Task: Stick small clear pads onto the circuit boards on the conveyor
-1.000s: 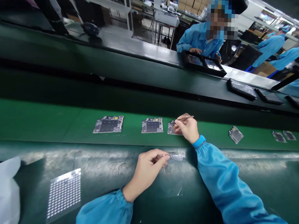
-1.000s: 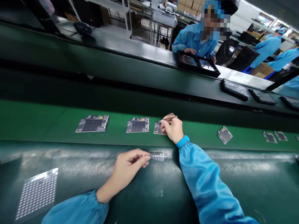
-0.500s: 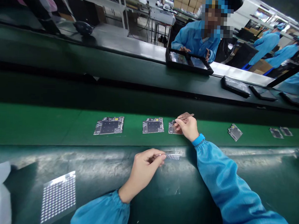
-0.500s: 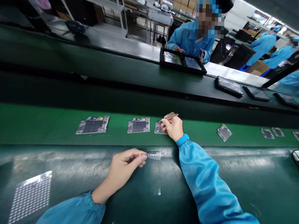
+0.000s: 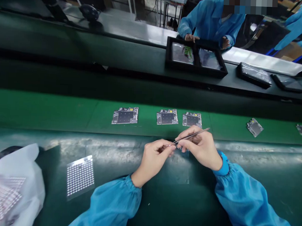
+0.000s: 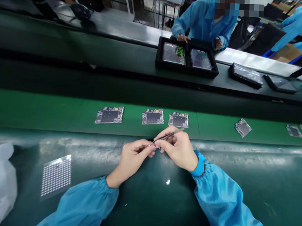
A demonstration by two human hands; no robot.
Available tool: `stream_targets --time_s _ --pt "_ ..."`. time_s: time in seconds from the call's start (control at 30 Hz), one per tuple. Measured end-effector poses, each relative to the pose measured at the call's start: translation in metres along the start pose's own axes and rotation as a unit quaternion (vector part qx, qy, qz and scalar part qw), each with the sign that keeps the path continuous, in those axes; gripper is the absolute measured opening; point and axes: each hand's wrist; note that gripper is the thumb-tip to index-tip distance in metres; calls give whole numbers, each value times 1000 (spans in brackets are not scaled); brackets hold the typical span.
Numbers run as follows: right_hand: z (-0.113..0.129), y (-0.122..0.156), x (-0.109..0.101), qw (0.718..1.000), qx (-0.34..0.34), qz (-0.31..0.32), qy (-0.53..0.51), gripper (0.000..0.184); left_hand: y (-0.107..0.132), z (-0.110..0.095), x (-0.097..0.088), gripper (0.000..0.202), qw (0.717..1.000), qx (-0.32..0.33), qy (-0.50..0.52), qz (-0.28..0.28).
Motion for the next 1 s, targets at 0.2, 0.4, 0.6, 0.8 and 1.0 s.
stream_targets --time_s 0.2,0.4,0.6,0.8,1.0 --pt "0 -3 4 1000 10 12 22 11 0 -4 0 11 1000 -2 -4 7" --pt "0 -4 3 1000 14 19 12 13 0 -2 0 10 1000 12 -3 6" --pt "1 -2 4 1000 8 20 -19 15 0 -2 -1 10 1000 14 -3 6" --pt "0 -32 -5 998 -31 -33 -39 23 0 2 0 10 1000 16 -2 6" --pt "-40 -110 -9 995 -9 -86 -43 33 0 2 1 10 1000 13 10 4"
Point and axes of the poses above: each hand's wrist, its own y-axis away from the middle knuckle, its own x-axis out of the palm, z = x × y, and after that the axes turned 6 degrees about -y, right-handed
